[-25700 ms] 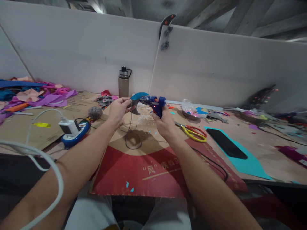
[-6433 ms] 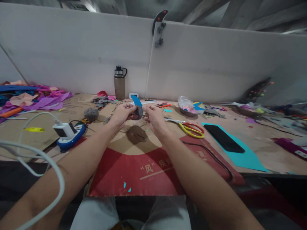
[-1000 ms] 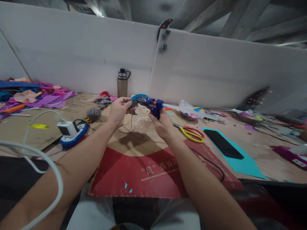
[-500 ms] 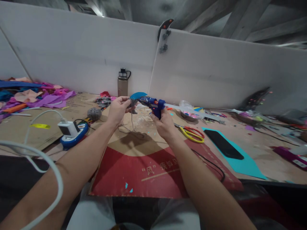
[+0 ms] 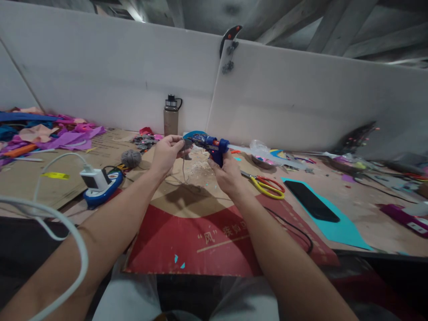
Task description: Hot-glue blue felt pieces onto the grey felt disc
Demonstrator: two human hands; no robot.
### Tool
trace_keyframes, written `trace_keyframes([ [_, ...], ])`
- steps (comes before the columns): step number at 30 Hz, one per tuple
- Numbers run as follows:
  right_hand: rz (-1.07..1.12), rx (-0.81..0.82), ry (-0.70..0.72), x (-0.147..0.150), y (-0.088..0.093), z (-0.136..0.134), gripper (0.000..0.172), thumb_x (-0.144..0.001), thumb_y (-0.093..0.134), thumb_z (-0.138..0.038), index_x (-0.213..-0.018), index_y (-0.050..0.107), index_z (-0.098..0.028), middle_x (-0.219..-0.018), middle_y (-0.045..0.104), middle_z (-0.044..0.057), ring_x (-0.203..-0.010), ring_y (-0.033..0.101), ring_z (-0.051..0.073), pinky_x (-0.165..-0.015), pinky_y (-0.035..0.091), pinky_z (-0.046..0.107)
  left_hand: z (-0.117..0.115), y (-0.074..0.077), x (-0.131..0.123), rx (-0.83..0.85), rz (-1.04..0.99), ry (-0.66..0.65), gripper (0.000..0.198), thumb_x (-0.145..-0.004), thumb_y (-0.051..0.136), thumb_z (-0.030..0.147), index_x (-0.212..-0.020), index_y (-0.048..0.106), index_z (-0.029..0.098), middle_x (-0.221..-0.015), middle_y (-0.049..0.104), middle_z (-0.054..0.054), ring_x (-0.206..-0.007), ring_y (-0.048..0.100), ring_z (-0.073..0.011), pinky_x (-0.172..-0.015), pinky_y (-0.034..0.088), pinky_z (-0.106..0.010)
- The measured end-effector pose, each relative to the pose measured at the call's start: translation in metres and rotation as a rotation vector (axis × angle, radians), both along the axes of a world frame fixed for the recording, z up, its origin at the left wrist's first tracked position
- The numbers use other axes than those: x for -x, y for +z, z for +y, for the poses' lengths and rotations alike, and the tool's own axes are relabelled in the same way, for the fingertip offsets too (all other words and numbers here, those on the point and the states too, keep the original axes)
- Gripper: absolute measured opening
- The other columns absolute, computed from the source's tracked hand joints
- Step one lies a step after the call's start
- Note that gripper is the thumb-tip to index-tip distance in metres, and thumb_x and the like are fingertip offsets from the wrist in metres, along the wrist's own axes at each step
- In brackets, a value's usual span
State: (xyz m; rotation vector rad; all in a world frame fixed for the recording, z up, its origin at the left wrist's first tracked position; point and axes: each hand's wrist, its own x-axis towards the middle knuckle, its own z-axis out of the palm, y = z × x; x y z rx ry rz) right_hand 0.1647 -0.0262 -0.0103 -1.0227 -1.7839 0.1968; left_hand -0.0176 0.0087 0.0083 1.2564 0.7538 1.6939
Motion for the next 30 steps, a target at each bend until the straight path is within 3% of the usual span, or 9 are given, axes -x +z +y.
trace_keyframes([
  [16,0.002,0.004,-0.018,-0.0014,0.0014,0.0014,0.035,-0.080,0.050,-0.031,-0.113,0.051,-0.020,-0.100,0.060,0.011,-0.086,0.054,0.023,-0.080,0.043,0.041,-0.0012,0.0017,0.0021,-0.025,-0.012,-0.005,0.015,-0.072,0.064,0.021,-0.082,0.057,0.013,-0.078,0.066,-0.005,-0.075,0.067,-0.0169,-0.072,0.056,-0.035],
  [30,0.019,-0.019,-0.033,-0.0037,0.0035,0.0014,0.027,-0.079,0.051,-0.030,-0.104,0.051,-0.020,-0.092,0.059,0.008,-0.079,0.053,0.020,-0.075,0.044,0.039,-0.0021,0.0043,0.0044,-0.069,-0.050,-0.026,0.015,-0.072,0.064,0.020,-0.082,0.056,0.013,-0.079,0.067,-0.005,-0.077,0.067,-0.0167,-0.076,0.055,-0.036],
])
